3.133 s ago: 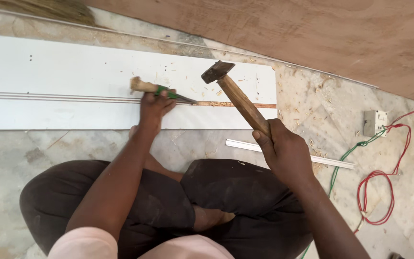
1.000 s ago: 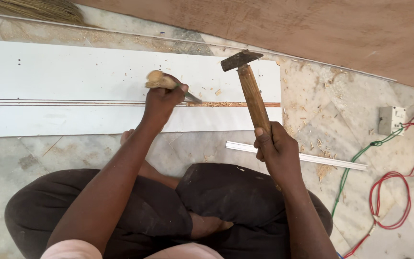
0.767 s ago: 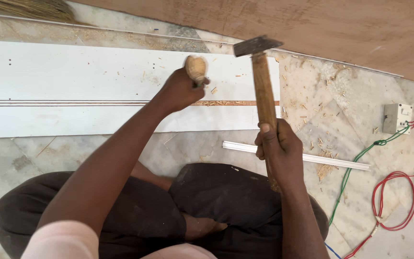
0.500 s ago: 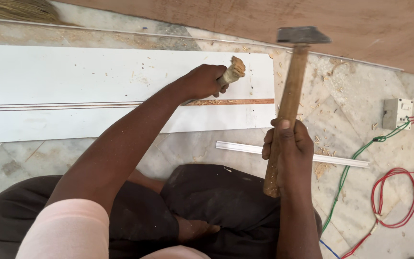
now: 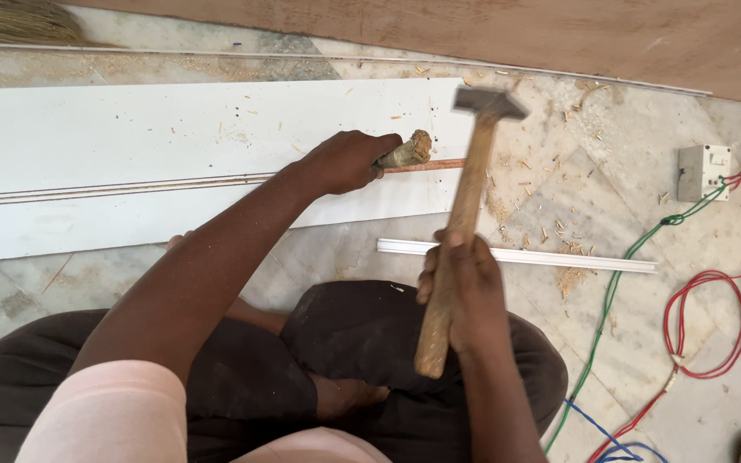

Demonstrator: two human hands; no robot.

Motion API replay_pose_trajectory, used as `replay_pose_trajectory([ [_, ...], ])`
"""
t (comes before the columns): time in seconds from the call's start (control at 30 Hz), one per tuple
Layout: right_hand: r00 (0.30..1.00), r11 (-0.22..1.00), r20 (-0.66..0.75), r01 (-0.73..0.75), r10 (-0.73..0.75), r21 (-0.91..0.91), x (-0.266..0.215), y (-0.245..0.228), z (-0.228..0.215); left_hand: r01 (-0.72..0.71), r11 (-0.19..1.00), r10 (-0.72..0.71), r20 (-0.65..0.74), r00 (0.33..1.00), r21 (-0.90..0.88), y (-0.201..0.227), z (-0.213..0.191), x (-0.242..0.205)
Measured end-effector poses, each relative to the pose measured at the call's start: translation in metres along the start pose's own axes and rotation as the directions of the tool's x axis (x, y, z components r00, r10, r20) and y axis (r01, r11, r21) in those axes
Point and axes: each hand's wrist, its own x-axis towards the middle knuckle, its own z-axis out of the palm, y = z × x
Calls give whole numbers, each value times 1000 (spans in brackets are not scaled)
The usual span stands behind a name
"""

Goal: The person sits on the floor and uses a hammer and chisel to carve a groove along a marked line on a white board. They repeatedly strike the chisel to remove wood shavings and occasionally adjust the tool's position.

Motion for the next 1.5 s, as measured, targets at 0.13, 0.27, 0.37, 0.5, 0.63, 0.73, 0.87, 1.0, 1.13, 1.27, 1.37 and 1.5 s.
replay_pose_trajectory([
  [0.13, 996, 996, -3, -89, 89, 29, -17, 12, -5, -21, 998, 23, -28, 999, 66, 0, 4, 1],
  [0.27, 992, 992, -74, 106, -101, 70, -23, 16, -10, -12, 999, 13, -43, 999, 37, -3, 8, 1],
  [0.37, 996, 996, -38, 86, -86, 9, -28, 26, 0, -10, 998, 12, -35, 999, 58, -2, 9, 1],
  [0.5, 997, 998, 47, -55, 56, -38, -27, 24, 0, -21, 998, 23, -46, 999, 53, -3, 8, 2],
  [0.63, 963, 968, -132, 242, -233, 59, -30, 21, -7, -4, 998, 7, -48, 999, 58, -6, 10, 1],
  [0.73, 995, 994, -89, 45, -36, 99, -23, 29, 0, 41, 996, -40, -17, 999, 85, -2, 11, 3],
  [0.87, 997, 998, 39, -66, 66, 7, -23, 35, 1, 6, 992, -3, -25, 1000, 127, -10, 11, -2],
  [1.0, 971, 964, -146, 214, -191, 158, -20, 24, -10, -34, 998, 38, -69, 997, 57, -20, 13, -5],
  [1.13, 951, 949, -242, 242, -190, 205, -18, 15, -16, -68, 991, 40, -227, 973, -119, -23, -8, -14],
  [1.27, 985, 973, -171, 74, -36, 218, -10, 25, -16, -60, 991, 10, -371, 929, -122, -25, -20, -29],
  [1.37, 998, 985, -59, 45, -36, 169, -7, 30, -8, -67, 963, -31, -356, 934, -262, -26, -21, -39],
  [1.5, 999, 995, 12, 33, -35, 94, -9, 35, 1, -80, 946, -52, -390, 919, -315, -28, -7, -47],
])
